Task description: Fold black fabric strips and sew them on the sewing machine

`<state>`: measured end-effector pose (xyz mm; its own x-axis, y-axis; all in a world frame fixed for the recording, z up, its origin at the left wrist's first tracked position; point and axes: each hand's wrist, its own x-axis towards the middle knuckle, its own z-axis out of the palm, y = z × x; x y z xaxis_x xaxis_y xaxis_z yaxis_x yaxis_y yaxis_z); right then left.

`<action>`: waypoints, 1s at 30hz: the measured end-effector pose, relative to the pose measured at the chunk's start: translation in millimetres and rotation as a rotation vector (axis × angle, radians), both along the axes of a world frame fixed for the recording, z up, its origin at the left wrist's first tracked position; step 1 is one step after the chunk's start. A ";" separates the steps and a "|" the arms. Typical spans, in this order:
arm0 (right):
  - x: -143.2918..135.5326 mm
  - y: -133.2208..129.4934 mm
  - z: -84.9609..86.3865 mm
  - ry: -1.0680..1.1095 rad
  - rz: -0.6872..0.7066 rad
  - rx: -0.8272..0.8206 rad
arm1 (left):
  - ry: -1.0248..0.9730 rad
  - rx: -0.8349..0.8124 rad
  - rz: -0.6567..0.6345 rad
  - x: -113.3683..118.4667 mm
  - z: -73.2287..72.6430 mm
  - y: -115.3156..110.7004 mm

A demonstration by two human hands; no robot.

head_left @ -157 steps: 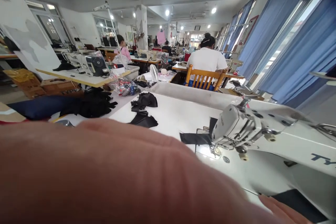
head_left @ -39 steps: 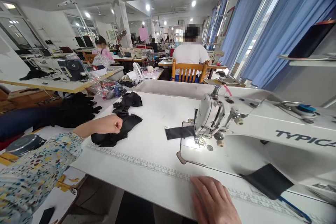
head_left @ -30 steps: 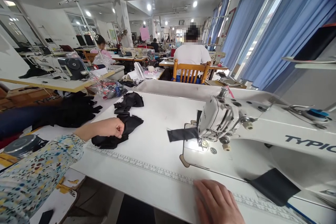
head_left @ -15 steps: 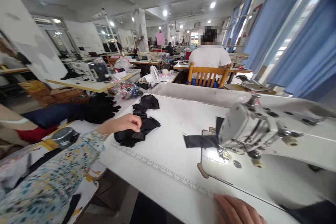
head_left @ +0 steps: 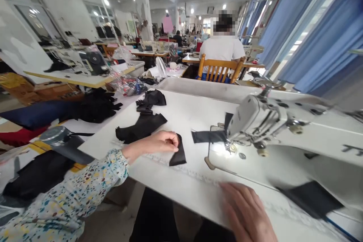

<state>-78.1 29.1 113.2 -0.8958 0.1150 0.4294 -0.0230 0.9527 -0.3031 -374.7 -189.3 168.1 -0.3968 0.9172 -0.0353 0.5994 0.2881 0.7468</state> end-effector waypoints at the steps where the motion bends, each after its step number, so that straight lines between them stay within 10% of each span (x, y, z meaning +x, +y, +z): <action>1: -1.0 -5.9 10.6 -0.021 0.000 -0.068 | 0.017 0.013 -0.027 12.7 -4.5 8.1; 6: -22.0 -25.2 39.3 -0.111 0.139 -0.137 | 0.173 0.074 -0.073 46.8 -16.1 30.8; 16: -38.7 -29.8 36.5 -0.262 0.235 -0.348 | 0.475 0.163 -0.010 25.8 -22.9 32.8; 25: -50.9 -19.2 26.6 -0.163 0.184 -0.274 | 0.258 0.233 -0.013 119.4 -27.6 7.8; 30: -57.1 -23.5 34.2 -0.187 0.195 -0.522 | 0.237 0.316 0.126 135.2 -36.2 12.7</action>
<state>-135.2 5.6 147.5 -0.9767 0.0942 0.1930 -0.0840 0.6595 -0.7470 -239.5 -176.6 131.8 -0.4701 0.8119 0.3462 0.7401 0.1489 0.6558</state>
